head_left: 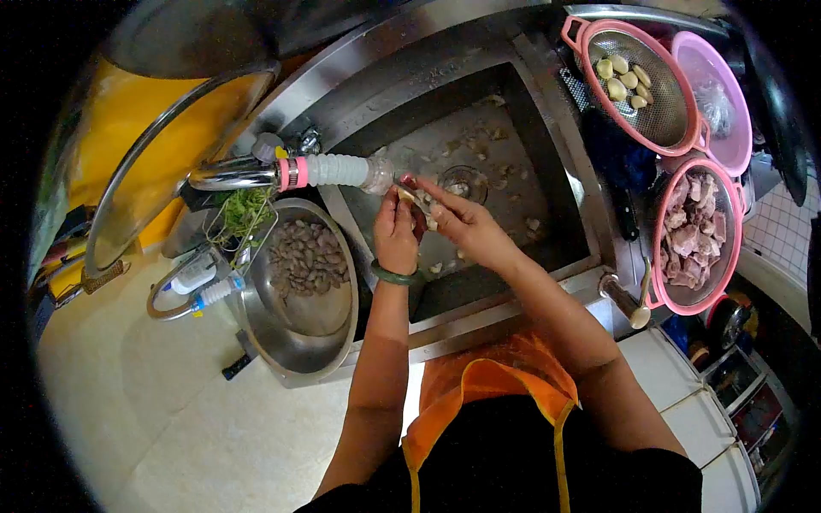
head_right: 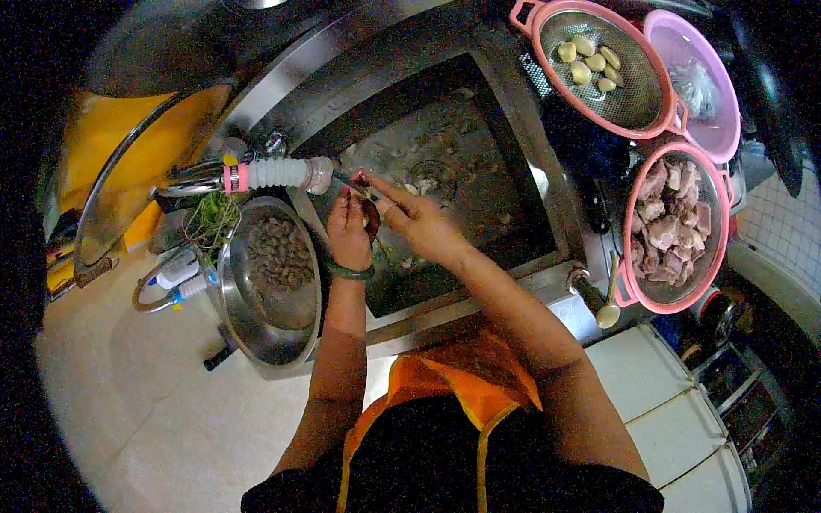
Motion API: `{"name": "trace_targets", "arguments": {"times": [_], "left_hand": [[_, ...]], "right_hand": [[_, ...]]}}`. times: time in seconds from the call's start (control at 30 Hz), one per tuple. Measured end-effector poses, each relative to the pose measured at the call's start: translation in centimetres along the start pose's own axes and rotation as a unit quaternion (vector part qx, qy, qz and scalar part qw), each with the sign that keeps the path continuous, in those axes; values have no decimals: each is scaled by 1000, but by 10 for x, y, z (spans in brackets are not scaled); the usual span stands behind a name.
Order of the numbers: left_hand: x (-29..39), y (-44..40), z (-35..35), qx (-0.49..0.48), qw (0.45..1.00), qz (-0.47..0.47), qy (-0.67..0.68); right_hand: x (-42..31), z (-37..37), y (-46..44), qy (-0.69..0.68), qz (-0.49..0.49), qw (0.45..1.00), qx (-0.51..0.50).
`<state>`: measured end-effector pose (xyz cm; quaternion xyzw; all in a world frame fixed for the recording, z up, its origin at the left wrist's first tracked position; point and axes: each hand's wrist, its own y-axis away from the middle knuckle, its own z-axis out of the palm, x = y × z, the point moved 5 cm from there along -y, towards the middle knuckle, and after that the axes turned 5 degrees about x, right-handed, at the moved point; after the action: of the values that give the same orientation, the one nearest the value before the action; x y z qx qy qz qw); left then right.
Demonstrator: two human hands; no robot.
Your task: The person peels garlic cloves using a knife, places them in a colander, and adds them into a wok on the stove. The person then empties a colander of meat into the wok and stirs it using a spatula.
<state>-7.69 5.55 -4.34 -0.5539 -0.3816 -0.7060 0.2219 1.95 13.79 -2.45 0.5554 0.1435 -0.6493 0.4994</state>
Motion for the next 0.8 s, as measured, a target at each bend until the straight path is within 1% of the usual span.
{"name": "trace_targets", "arguments": {"times": [0.1, 0.2, 0.3, 0.4, 0.5, 0.57, 0.6, 0.63, 0.7, 0.8], "left_hand": [[4, 0, -1, -3, 999, 0, -51], [5, 0, -1, -24, 997, 21, -70], [11, 1, 0, -21, 994, 66, -88], [7, 0, -2, -24, 992, 85, -89], [7, -1, -3, -24, 989, 103, -104], [9, -2, -3, -22, 984, 125, -123], [7, -2, -4, -21, 986, 116, -121], [6, -2, -4, -19, 987, 106, -120], [-1, -1, -6, -17, 995, 41, -92], [3, 2, 0, -15, 998, 33, -58]], "right_hand": [[8, -1, -6, 135, -69, 988, -1], [10, -2, -6, 128, -21, 991, -1], [10, 3, -4, 48, 2, 999, -5], [11, 2, -4, 37, 18, 999, -19], [15, 2, -2, -16, 74, 997, -19], [20, 2, -3, -35, 85, 995, -22], [24, 2, -4, -44, 91, 995, -23], [25, 1, -5, -25, 68, 997, -7], [24, 2, -6, 12, 22, 999, 25], [22, 7, -5, -117, 56, 991, 21]]}}
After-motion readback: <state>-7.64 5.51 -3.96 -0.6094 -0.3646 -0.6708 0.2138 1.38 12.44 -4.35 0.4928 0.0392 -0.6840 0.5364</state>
